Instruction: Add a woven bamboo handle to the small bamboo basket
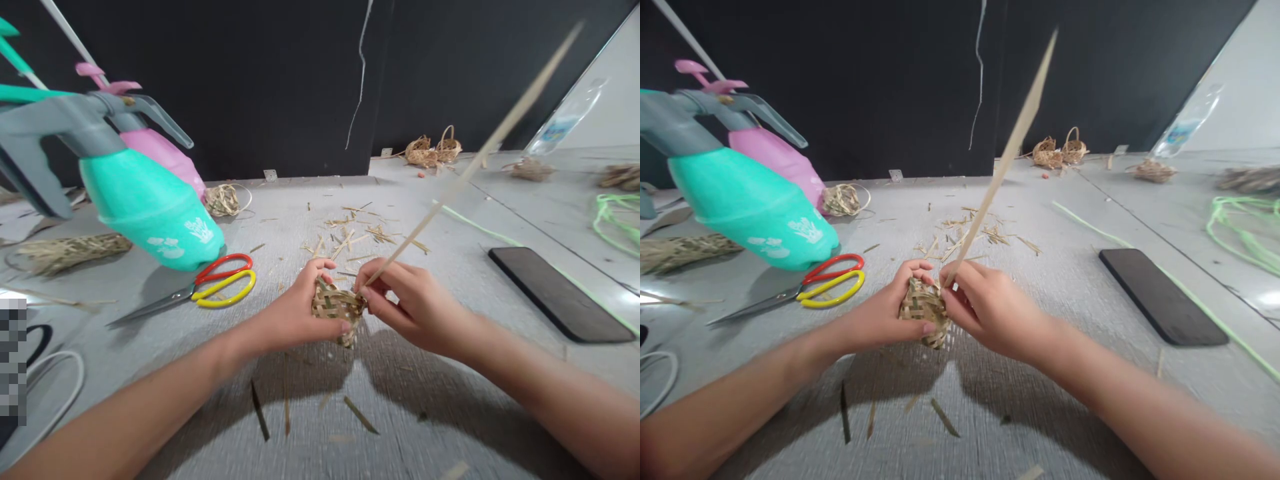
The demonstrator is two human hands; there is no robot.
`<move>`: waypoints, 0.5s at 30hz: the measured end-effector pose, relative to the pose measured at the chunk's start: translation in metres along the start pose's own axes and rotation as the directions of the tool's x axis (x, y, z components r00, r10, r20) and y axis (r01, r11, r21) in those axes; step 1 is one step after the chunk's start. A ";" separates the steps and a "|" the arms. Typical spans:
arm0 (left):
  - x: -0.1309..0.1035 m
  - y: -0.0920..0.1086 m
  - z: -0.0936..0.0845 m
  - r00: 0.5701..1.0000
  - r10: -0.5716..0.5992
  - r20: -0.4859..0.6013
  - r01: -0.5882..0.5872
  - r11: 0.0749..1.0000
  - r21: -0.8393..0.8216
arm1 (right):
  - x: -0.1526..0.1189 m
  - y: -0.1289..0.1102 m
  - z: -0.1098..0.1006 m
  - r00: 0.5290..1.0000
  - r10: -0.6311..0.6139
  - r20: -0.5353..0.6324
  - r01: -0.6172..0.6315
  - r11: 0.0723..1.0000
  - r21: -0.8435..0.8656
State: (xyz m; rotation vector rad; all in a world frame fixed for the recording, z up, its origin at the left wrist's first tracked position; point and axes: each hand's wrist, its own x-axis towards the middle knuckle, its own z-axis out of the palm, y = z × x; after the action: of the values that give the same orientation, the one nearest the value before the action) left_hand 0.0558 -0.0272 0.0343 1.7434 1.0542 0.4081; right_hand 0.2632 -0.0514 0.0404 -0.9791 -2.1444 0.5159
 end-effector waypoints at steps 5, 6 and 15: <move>0.000 -0.002 0.002 1.000 0.013 -0.012 -0.013 1.000 -0.010 | 0.001 -0.003 0.000 0.998 0.049 0.024 -0.050 0.998 0.048; -0.001 -0.003 0.002 1.000 0.009 -0.016 -0.010 1.000 -0.014 | 0.001 -0.004 0.000 0.998 0.066 0.020 -0.068 0.996 0.059; -0.004 0.003 0.007 0.998 0.054 -0.027 -0.055 0.998 -0.010 | 0.000 -0.009 0.003 0.990 0.136 0.041 -0.139 0.987 0.078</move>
State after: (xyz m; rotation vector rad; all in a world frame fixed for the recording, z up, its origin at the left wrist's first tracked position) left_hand 0.0595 -0.0343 0.0346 1.7648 1.0236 0.4716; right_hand 0.2563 -0.0574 0.0436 -1.0845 -2.0796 0.6864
